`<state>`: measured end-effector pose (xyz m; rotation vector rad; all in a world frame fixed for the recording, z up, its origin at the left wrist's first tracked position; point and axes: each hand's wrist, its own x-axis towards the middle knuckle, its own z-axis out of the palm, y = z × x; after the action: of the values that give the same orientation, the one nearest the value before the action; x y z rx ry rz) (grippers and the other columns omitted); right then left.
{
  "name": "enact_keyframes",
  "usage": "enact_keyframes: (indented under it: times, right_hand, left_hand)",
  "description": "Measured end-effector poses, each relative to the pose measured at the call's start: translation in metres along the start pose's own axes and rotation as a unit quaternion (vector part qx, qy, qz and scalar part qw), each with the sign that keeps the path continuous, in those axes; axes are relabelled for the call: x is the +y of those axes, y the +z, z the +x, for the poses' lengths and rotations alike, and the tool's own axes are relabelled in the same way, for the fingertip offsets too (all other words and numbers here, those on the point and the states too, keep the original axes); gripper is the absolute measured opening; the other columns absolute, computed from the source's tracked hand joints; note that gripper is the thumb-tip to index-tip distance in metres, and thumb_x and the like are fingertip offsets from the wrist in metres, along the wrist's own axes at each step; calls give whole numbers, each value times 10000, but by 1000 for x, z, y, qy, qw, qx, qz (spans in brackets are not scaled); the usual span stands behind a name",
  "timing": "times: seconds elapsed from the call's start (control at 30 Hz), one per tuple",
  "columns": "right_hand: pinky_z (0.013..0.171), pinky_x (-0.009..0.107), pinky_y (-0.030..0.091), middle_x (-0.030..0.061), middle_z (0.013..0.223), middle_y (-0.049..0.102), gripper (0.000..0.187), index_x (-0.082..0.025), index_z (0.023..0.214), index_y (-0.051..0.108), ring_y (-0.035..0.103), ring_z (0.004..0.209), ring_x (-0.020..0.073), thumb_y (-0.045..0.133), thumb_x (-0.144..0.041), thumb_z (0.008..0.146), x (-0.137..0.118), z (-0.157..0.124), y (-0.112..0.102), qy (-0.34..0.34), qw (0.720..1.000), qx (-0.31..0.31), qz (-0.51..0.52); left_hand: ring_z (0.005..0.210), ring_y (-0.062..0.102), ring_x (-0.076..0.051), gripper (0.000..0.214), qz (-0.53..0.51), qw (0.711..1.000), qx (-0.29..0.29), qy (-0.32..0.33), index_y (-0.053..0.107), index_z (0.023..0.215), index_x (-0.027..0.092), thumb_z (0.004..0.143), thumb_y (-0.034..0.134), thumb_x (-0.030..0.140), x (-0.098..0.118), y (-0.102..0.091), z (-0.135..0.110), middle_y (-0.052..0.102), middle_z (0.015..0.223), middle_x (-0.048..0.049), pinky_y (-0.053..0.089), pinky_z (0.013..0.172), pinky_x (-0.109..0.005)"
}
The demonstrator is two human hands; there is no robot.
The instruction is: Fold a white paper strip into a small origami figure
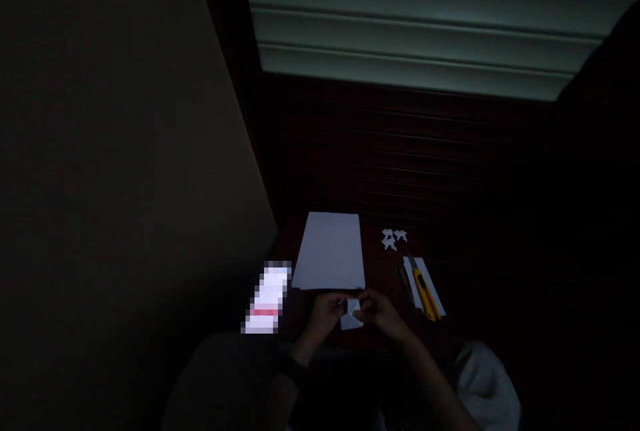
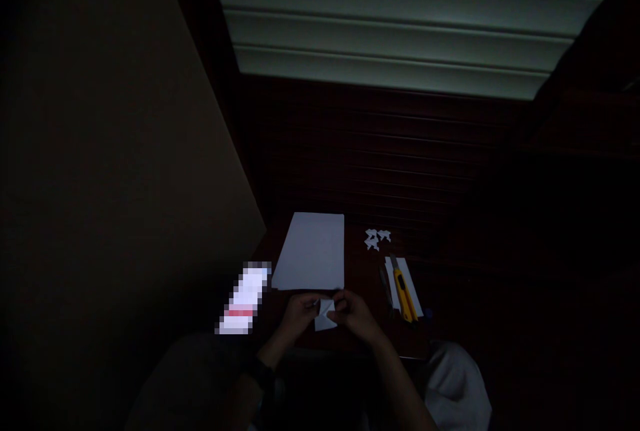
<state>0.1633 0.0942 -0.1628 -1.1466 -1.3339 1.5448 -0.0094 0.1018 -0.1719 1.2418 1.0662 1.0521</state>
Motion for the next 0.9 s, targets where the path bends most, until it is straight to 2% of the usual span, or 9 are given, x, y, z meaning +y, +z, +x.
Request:
enact_keyframes:
  times: [0.13,0.3,0.6,0.73,0.9]
  right_hand:
    - [541,233,388,-33,634,565,339,-196,877,585,517,573,129,734,-286,586,1,0,0,5,1000,4,-1]
    - [526,232,378,-41,608,558,336,-197,860,591,500,535,118,741,-292,574,1,1,3,0,999,41,-10]
    - [498,225,352,-40,584,558,342,-192,823,597,486,506,110,749,-347,560,-1,4,2,12,999,31,24]
    - [532,240,367,-26,602,575,323,-186,809,607,507,537,124,740,-364,575,-3,3,1,10,998,41,40]
    - [577,263,385,-20,617,583,283,-193,813,615,519,572,137,724,-348,603,-6,2,4,-6,998,42,52]
  left_hand:
    - [784,634,-213,246,2,1000,-3,10,694,907,135,709,582,229,3,-1,-1,703,853,-84,472,699,-292]
    - [881,616,-231,258,6,999,-20,34,688,926,137,706,595,237,8,-2,-1,687,942,-92,453,782,-315]
    - [857,614,-236,310,-5,1000,-15,18,676,948,120,730,597,325,8,1,-2,693,890,-94,461,765,-327]
    - [897,601,-241,340,-26,999,-24,10,655,998,129,688,639,267,10,-1,-3,672,974,-100,458,787,-333]
    - [952,585,-245,339,-25,998,-40,32,660,1000,148,663,635,171,11,-2,-4,656,1029,-102,444,823,-341]
